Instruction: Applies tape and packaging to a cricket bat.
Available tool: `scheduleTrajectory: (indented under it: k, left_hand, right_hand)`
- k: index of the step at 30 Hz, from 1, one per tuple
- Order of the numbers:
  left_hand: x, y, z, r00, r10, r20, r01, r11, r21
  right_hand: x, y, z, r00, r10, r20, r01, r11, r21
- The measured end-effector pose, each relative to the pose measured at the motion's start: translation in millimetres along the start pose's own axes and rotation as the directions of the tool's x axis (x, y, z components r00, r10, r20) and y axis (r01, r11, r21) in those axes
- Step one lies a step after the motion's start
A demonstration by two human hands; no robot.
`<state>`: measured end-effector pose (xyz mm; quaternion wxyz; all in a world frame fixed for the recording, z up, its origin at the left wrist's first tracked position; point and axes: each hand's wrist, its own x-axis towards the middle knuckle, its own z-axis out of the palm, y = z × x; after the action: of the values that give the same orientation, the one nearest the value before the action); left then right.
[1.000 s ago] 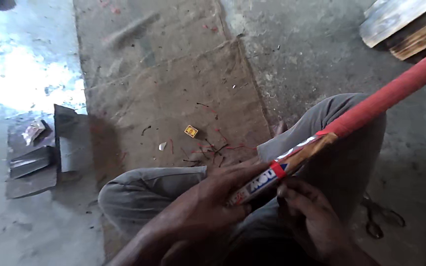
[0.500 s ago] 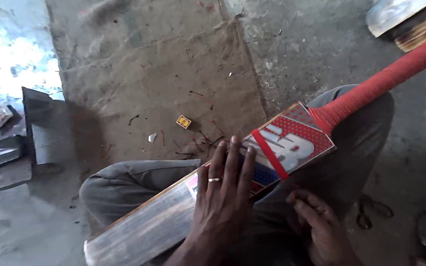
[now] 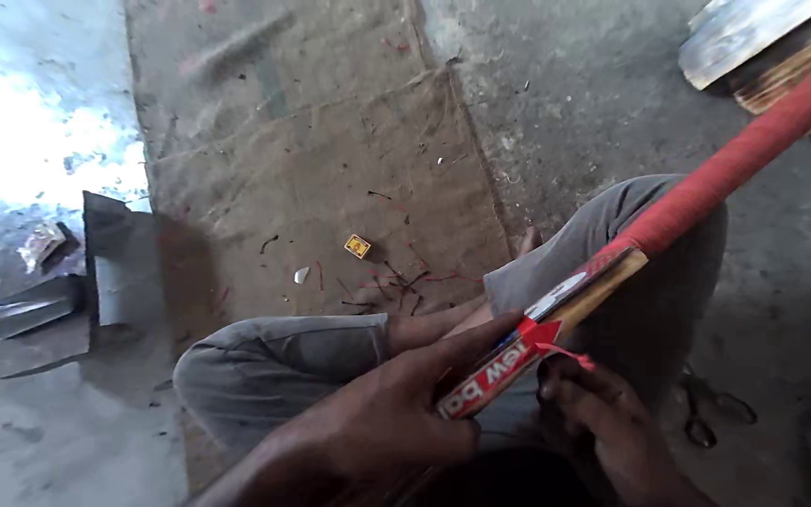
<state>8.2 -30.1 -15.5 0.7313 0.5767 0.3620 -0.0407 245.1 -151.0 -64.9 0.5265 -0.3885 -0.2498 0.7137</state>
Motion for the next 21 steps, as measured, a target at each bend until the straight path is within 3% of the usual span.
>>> scheduleTrajectory:
  k: [2,3,5,7,8,9,11,13,17,21]
  left_hand:
    - [4,-5,-11,0.998,0.027,0.056,-0.023,0.997,-0.07]
    - [4,-6,-16,0.997,0.069,0.016,-0.068,0.996,-0.052]
    - [-6,-3,-18,0.953,0.189,-0.236,-0.143,0.97,0.198]
    - [-11,-4,4,0.742,0.386,-0.548,0.083,0.758,0.647]
    - [-8,-9,23,0.643,0.487,-0.591,0.23,0.613,0.756]
    - [-3,-16,45,0.588,0.56,-0.584,0.334,0.49,0.805]
    - [13,-34,80,0.593,0.575,-0.564,0.499,0.287,0.817]
    - [26,-52,89,0.601,0.572,-0.558,0.569,0.184,0.802]
    - [29,-55,82,0.589,0.608,-0.532,0.544,0.188,0.818]
    - [26,-53,76,0.605,0.612,-0.51,0.489,0.221,0.844]
  right_hand:
    - [8,1,0,0.999,0.048,-0.015,-0.047,0.998,0.041]
    - [14,1,2,0.996,0.08,-0.035,-0.078,0.996,0.049]
    - [25,-2,7,0.989,0.129,-0.071,-0.126,0.991,0.039]
    - [37,-9,16,0.978,0.175,-0.11,-0.172,0.984,0.037]
    - [40,-11,20,0.973,0.195,-0.125,-0.191,0.981,0.047]
    - [41,-12,23,0.969,0.211,-0.132,-0.206,0.977,0.052]
    - [36,-8,23,0.964,0.211,-0.162,-0.208,0.977,0.038]
    - [19,2,14,0.965,0.186,-0.185,-0.183,0.983,0.033]
    - [-15,16,-7,0.953,0.163,-0.255,-0.156,0.987,0.046]
    - [-25,29,-18,0.955,0.195,-0.224,-0.17,0.977,0.126]
